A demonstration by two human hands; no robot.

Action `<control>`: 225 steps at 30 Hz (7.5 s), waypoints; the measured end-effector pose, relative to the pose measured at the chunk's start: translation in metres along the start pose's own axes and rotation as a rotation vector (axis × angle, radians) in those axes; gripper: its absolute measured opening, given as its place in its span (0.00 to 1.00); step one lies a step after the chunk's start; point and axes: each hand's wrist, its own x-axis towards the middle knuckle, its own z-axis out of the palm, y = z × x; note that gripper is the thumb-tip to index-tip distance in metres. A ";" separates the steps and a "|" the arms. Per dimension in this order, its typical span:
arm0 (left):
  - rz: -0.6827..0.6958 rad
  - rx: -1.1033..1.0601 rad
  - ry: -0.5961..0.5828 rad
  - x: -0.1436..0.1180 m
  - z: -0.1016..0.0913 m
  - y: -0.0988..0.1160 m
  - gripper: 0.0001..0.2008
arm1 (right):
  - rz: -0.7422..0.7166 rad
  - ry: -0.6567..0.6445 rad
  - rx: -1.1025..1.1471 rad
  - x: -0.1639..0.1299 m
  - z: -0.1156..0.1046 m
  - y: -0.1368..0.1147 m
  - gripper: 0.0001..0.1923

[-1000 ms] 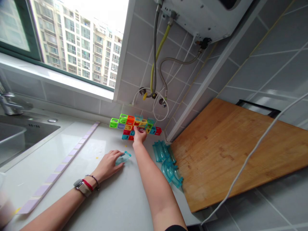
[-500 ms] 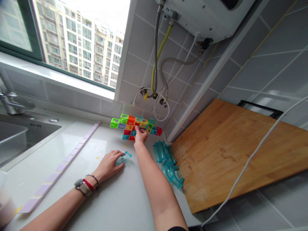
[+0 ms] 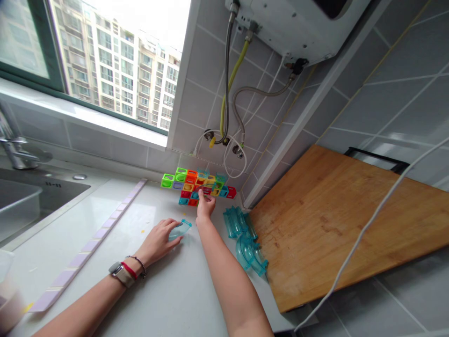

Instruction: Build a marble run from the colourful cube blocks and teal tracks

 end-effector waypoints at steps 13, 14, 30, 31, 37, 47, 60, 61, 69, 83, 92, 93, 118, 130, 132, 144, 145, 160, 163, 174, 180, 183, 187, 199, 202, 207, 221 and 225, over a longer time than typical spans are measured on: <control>-0.045 -0.175 0.043 0.001 -0.010 0.021 0.17 | 0.024 -0.562 0.029 -0.104 -0.094 0.044 0.20; -0.024 -0.174 0.028 0.001 -0.010 0.022 0.16 | 0.025 -0.582 0.025 -0.104 -0.093 0.044 0.20; -0.315 -0.431 0.051 0.004 -0.002 0.002 0.19 | 0.265 -0.295 0.395 -0.086 -0.089 0.043 0.20; -0.330 -0.455 0.053 0.004 -0.001 0.001 0.19 | 0.271 -0.299 0.409 -0.086 -0.089 0.043 0.20; -0.426 -0.583 0.057 0.005 -0.003 0.009 0.24 | 0.296 -0.364 0.452 -0.092 -0.088 0.038 0.20; -0.628 -0.754 0.233 0.034 -0.037 0.001 0.27 | 0.300 -0.460 0.381 -0.105 -0.086 0.039 0.18; -0.361 -0.093 0.233 0.155 -0.110 -0.001 0.13 | 0.249 -0.582 0.179 -0.108 -0.084 0.039 0.10; -0.330 -0.030 0.232 0.159 -0.109 0.000 0.11 | 0.244 -0.584 0.172 -0.108 -0.085 0.038 0.10; -0.176 0.255 0.278 0.172 -0.102 -0.004 0.11 | 0.223 -0.598 0.143 -0.109 -0.084 0.042 0.11; -0.044 0.272 0.328 0.173 -0.094 -0.019 0.08 | 0.180 -0.622 0.090 -0.112 -0.084 0.038 0.08; -0.040 0.269 0.441 0.167 -0.095 -0.008 0.11 | 0.158 -0.646 0.069 -0.113 -0.086 0.034 0.08; -0.046 0.269 0.491 0.161 -0.093 -0.003 0.12 | 0.161 -0.647 0.069 -0.113 -0.086 0.035 0.08; -0.263 -0.594 0.145 0.018 0.006 0.022 0.15 | -0.288 -0.334 -1.539 0.044 -0.142 -0.044 0.14; -0.242 -0.660 0.123 0.015 0.007 0.028 0.11 | -0.363 -0.454 -1.476 0.037 -0.141 -0.048 0.10; -0.303 -0.793 0.039 0.014 0.009 0.034 0.15 | -0.409 -0.473 -1.398 0.019 -0.135 -0.046 0.14; -0.406 -1.047 -0.017 0.017 0.002 0.047 0.20 | -0.468 -0.590 -0.432 -0.082 -0.103 0.007 0.12; -0.423 -1.029 -0.025 0.017 0.002 0.047 0.20 | -0.447 -0.601 -0.373 -0.082 -0.103 0.011 0.12; -0.542 -1.162 -0.078 0.018 -0.004 0.041 0.20 | 0.114 -0.429 0.131 -0.063 -0.121 0.031 0.21; -0.569 -1.178 -0.160 0.016 -0.002 0.043 0.24 | 0.213 -0.540 0.180 -0.071 -0.118 0.025 0.20; -0.677 -1.328 -0.018 0.021 -0.007 0.038 0.20 | 0.259 -0.407 0.249 -0.062 -0.125 0.025 0.14; -0.693 -1.307 0.007 0.020 -0.004 0.035 0.22 | 0.338 -0.192 0.493 -0.016 -0.131 0.022 0.11; -0.680 -1.273 0.005 0.019 0.000 0.035 0.22 | 0.338 -0.096 0.543 0.015 -0.123 0.011 0.07; -0.685 -1.262 0.017 0.019 0.000 0.034 0.23 | 0.315 -0.044 0.535 0.050 -0.107 0.005 0.07; -0.753 -1.277 0.032 0.022 -0.002 0.038 0.25 | 0.301 -0.012 0.547 0.076 -0.072 0.022 0.11; -0.761 -1.277 0.031 0.022 -0.004 0.040 0.25 | 0.306 -0.027 0.567 0.081 -0.070 0.023 0.10; -0.744 -1.263 0.012 0.023 -0.005 0.041 0.24 | 0.322 -0.046 0.592 0.086 -0.069 0.022 0.08; -0.751 -1.273 0.018 0.022 -0.004 0.035 0.23 | 0.322 -0.089 0.592 0.078 -0.065 0.022 0.10; -0.748 -1.268 0.017 0.022 -0.005 0.038 0.23 | 0.325 -0.085 0.527 0.072 -0.064 0.021 0.15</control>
